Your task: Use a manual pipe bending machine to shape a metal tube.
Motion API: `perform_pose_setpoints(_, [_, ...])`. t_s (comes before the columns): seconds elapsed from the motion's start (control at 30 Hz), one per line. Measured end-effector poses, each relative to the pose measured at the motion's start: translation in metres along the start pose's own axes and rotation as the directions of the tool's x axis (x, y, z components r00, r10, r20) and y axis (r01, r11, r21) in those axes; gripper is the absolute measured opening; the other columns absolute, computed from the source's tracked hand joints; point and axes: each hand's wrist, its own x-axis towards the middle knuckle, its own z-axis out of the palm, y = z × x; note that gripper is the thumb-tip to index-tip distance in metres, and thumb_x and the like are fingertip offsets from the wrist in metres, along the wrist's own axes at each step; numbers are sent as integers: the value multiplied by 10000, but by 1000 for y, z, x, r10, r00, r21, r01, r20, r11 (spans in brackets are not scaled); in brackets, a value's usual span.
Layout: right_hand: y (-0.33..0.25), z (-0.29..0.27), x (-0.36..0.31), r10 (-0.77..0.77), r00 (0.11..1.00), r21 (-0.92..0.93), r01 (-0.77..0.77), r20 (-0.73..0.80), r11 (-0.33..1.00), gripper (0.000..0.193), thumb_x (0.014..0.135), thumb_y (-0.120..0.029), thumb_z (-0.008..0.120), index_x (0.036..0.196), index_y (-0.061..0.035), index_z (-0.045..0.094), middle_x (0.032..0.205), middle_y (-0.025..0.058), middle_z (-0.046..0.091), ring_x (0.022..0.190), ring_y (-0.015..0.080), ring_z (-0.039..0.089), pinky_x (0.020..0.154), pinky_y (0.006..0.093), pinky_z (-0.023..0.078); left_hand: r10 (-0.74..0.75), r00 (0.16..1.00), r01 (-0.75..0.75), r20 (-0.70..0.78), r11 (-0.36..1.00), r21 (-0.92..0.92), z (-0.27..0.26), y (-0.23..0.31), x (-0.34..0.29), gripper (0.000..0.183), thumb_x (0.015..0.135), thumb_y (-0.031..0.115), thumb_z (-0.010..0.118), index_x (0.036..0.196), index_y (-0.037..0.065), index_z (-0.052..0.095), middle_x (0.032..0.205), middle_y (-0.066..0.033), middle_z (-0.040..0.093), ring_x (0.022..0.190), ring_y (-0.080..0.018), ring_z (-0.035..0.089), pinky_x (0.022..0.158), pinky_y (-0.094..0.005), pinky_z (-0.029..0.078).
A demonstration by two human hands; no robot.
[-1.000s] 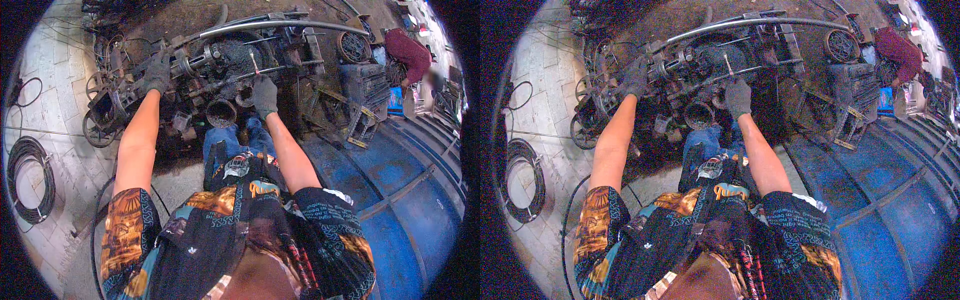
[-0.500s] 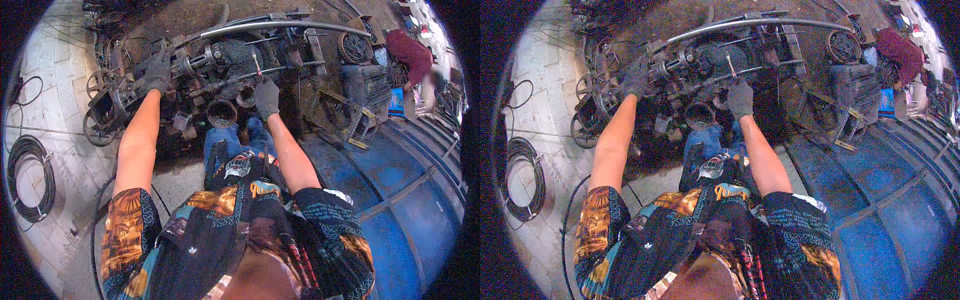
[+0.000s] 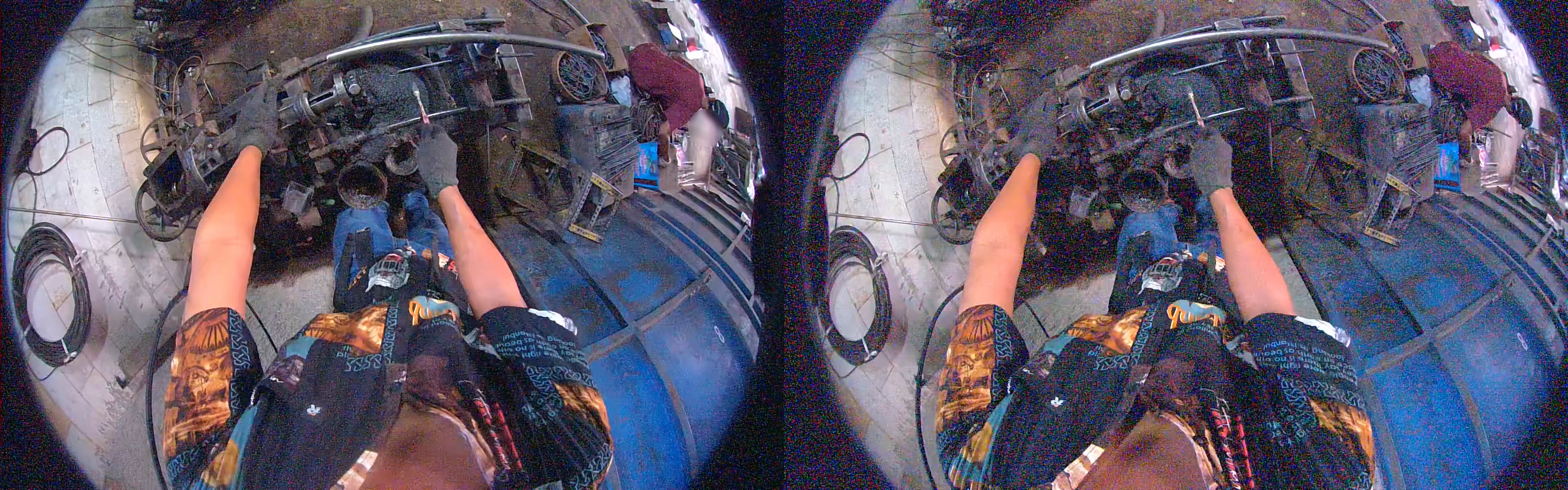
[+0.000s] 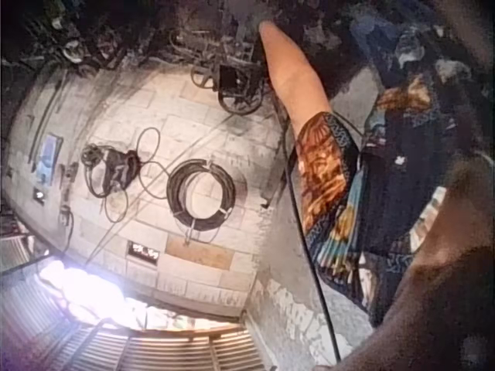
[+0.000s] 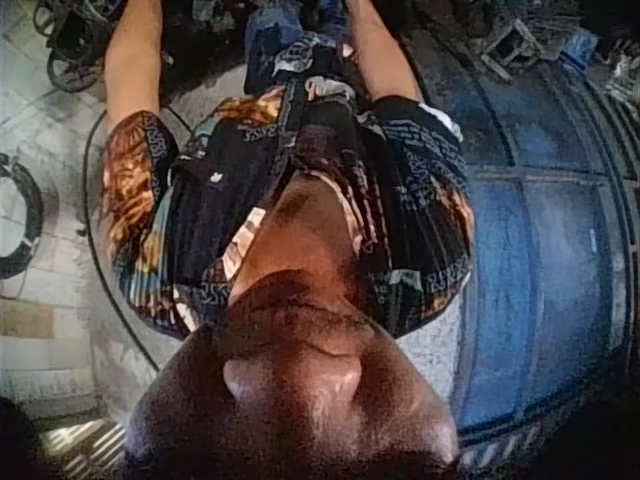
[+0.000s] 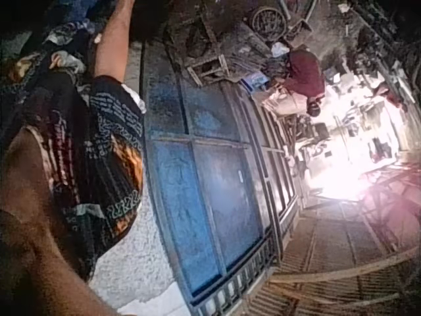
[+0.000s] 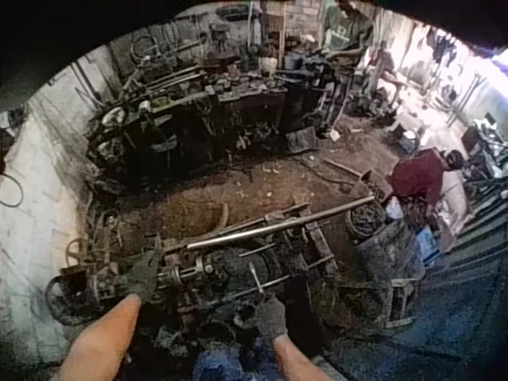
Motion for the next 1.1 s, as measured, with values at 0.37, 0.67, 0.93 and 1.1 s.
perform_pose_setpoints(0.37, [2,1,10,-27,1000,98,26,4,995,293,1032,-315,562,1037,-52,692,899,233,723,883,443,697,712,529,518,-68,998,68,14,998,3,4,0,6,485,1092,416,354,1491,201,525,1500,-152,540,1362,-384,513,1127,-488,412])
perform_pose_setpoints(0.67, [-22,5,41,-191,977,-149,176,-95,973,344,1042,-344,540,1032,-33,688,918,259,715,895,479,687,728,559,513,60,998,-61,29,998,32,-5,4,2,496,1093,356,368,1508,116,494,1504,-192,524,1366,-378,505,1145,-472,397])
perform_pose_setpoints(0.93, [5,-5,10,-32,999,-137,27,-28,990,294,872,-193,674,1112,-23,680,921,229,716,849,438,699,720,494,563,0,999,-4,-52,997,-75,13,-10,6,556,1072,448,407,1471,82,536,1458,-196,570,1370,-385,499,1141,-476,390])
perform_pose_setpoints(1.1, [-11,-2,31,-148,985,-79,141,-90,987,380,1059,-351,505,978,-23,679,890,275,688,852,494,660,667,561,491,190,981,-177,-30,954,244,12,-14,7,561,1070,463,404,1468,92,540,1479,-177,558,1375,-373,500,1143,-464,390])
